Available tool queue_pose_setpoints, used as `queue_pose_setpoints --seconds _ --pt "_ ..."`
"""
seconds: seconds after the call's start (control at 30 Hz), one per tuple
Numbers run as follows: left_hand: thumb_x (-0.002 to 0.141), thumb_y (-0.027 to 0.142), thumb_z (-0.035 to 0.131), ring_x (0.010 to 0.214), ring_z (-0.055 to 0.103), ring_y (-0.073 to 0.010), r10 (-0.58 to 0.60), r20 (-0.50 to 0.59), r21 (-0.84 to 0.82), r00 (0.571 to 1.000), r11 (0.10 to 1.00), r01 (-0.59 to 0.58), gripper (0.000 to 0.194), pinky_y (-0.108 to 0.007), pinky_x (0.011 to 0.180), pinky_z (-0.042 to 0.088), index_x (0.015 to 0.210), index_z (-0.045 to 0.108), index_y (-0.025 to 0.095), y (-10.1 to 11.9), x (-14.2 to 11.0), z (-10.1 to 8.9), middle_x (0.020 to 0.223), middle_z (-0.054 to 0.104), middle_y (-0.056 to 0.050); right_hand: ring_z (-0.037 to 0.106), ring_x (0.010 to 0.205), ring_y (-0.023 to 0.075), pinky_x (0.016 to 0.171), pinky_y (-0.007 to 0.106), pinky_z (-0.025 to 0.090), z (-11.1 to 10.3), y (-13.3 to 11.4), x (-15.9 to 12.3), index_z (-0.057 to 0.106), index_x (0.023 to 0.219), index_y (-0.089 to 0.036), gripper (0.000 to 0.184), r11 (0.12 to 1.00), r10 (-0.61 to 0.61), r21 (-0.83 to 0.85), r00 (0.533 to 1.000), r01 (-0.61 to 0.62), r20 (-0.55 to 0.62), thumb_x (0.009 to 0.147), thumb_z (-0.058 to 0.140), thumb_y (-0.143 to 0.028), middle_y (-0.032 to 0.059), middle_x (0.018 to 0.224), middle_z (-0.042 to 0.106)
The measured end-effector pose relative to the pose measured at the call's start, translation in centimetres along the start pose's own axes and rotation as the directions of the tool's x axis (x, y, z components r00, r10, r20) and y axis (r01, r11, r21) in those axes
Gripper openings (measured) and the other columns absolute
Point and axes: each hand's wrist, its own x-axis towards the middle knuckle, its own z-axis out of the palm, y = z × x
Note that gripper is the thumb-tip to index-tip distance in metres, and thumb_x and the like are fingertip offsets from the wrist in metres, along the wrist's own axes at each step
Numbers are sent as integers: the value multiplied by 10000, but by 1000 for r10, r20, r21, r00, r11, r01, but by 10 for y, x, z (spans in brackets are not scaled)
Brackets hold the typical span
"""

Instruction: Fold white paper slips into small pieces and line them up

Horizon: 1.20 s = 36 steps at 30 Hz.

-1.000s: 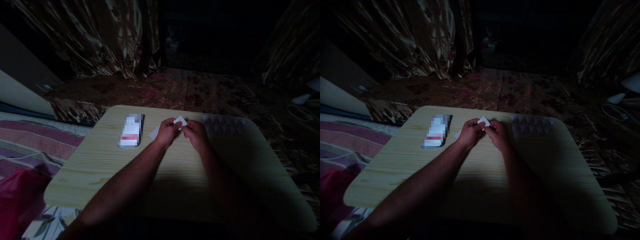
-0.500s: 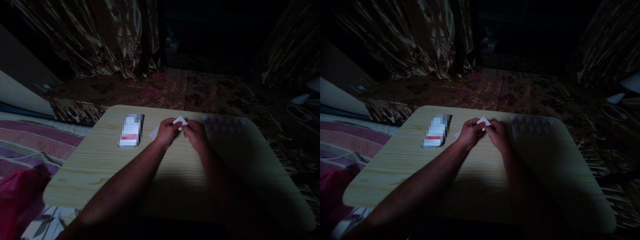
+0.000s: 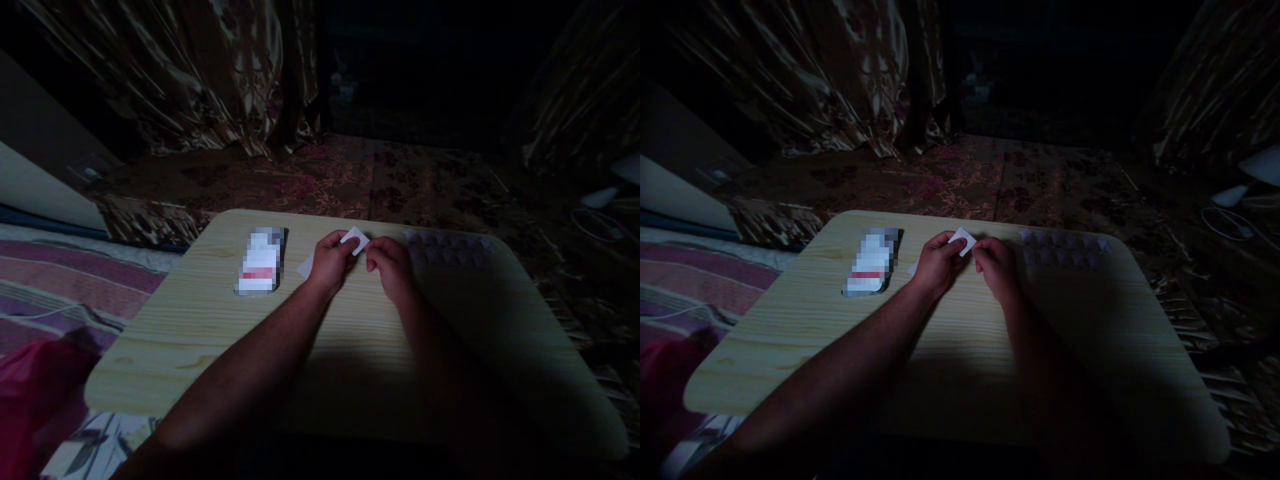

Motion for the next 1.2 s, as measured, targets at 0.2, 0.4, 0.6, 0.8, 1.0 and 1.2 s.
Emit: queue_pose_setpoints --seconds 0.2,0.4,0.6,0.8,1.0,1.2 --pt "645 268 743 444 486 -78 3 -37 19 999 1000 -2 232 -197 408 323 793 613 144 1 -1 1 574 571 15 471 463 100 489 238 359 0 1 1 589 806 -202 95 999 -21 34 998 23 -52 735 630 -250 -62 503 520" --pt "639 230 736 485 564 -106 40 -57 5 998 999 -39 324 -205 410 365 923 599 157 2 0 2 682 623 8 510 479 98 499 242 390 1 0 3 545 822 -209 140 997 -79 6 989 81 -125 715 634 -228 -60 594 563" --pt "640 212 733 476 549 -92 53 -29 12 998 999 -53 525 -200 431 360 1138 565 195 5 -4 3 651 601 37 530 544 104 524 243 414 5 -6 -1 531 894 -210 211 997 -72 -28 995 70 -67 723 641 -265 -37 695 597" --pt "650 215 714 436 483 -62 63 -12 33 998 998 -62 467 -196 419 319 1101 596 197 5 -5 2 632 581 51 537 565 106 538 241 422 6 -5 -1 524 903 -216 253 993 -108 -49 993 106 -41 707 673 -275 -34 722 603" --pt "652 226 719 436 486 -63 69 -13 33 998 997 -68 410 -194 417 318 1036 577 202 2 -4 2 645 592 52 515 504 113 502 249 411 1 -2 1 565 880 -200 196 1000 -7 -10 999 7 -39 758 646 -330 -47 600 573" --pt "631 203 733 396 389 -38 92 -13 39 996 995 -91 383 -196 402 262 987 591 190 0 -4 2 606 565 68 484 489 107 505 245 366 0 -4 1 593 748 -182 134 992 10 -124 1000 -12 -17 740 636 -309 -43 514 544"
